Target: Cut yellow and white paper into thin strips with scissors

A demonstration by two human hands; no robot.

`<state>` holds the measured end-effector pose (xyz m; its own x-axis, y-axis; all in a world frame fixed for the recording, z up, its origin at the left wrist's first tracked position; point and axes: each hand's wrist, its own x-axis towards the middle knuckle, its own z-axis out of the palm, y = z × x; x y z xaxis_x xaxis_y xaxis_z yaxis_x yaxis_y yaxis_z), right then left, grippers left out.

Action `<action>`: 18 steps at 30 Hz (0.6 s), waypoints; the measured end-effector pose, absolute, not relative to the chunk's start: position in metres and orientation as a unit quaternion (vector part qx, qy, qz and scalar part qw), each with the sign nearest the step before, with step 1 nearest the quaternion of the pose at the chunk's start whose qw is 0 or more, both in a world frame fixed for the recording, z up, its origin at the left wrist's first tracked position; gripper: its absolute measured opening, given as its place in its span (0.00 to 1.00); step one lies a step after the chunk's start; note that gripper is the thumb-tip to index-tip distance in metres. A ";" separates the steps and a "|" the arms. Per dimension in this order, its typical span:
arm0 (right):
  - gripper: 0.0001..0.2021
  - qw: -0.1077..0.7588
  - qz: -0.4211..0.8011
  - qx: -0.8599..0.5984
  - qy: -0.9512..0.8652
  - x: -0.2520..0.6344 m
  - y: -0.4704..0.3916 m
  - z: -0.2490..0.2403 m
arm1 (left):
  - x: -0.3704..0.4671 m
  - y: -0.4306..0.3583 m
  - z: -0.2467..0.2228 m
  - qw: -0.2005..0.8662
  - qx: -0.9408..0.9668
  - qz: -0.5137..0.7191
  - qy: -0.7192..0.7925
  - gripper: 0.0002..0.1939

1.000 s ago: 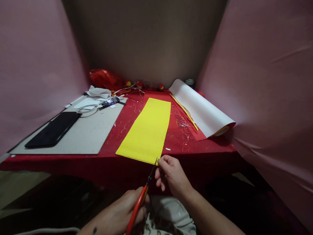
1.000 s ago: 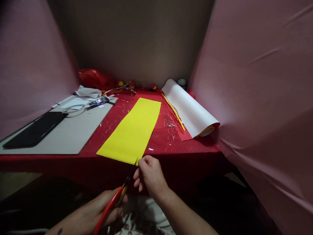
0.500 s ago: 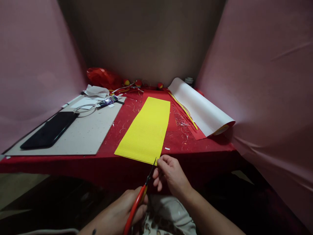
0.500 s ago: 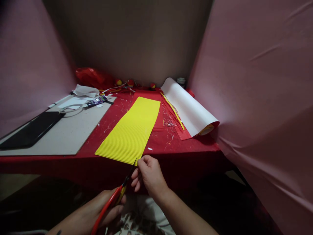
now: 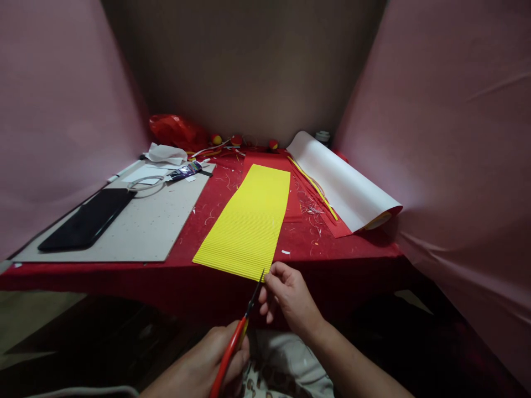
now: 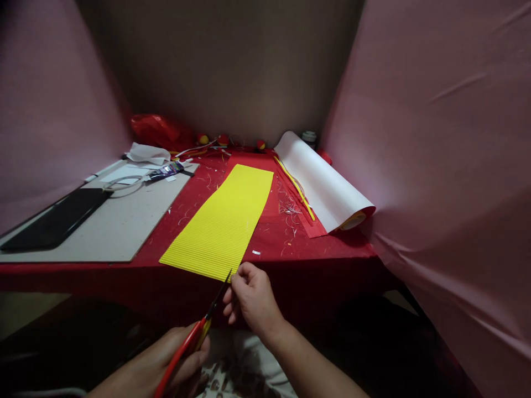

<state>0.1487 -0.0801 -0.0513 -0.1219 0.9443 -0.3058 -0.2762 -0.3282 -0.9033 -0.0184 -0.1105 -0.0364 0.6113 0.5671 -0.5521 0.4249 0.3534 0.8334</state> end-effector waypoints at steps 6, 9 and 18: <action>0.13 0.449 0.652 -0.471 -0.390 0.147 -0.082 -0.052 | -0.015 -0.107 -0.032 0.697 0.546 0.046 0.462 0.14; 0.13 0.449 0.661 -0.460 -0.387 0.147 -0.082 -0.053 | -0.013 -0.108 -0.033 0.690 0.546 0.046 0.472 0.13; 0.13 0.435 0.657 -0.468 -0.400 0.146 -0.083 -0.059 | -0.013 -0.113 -0.049 0.643 0.558 0.100 0.515 0.16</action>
<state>0.1459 -0.0826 -0.0592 -0.1824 0.9464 -0.2667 -0.1965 -0.3008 -0.9332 -0.0132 -0.1126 -0.0494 0.4494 0.7034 -0.5507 0.4473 0.3564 0.8203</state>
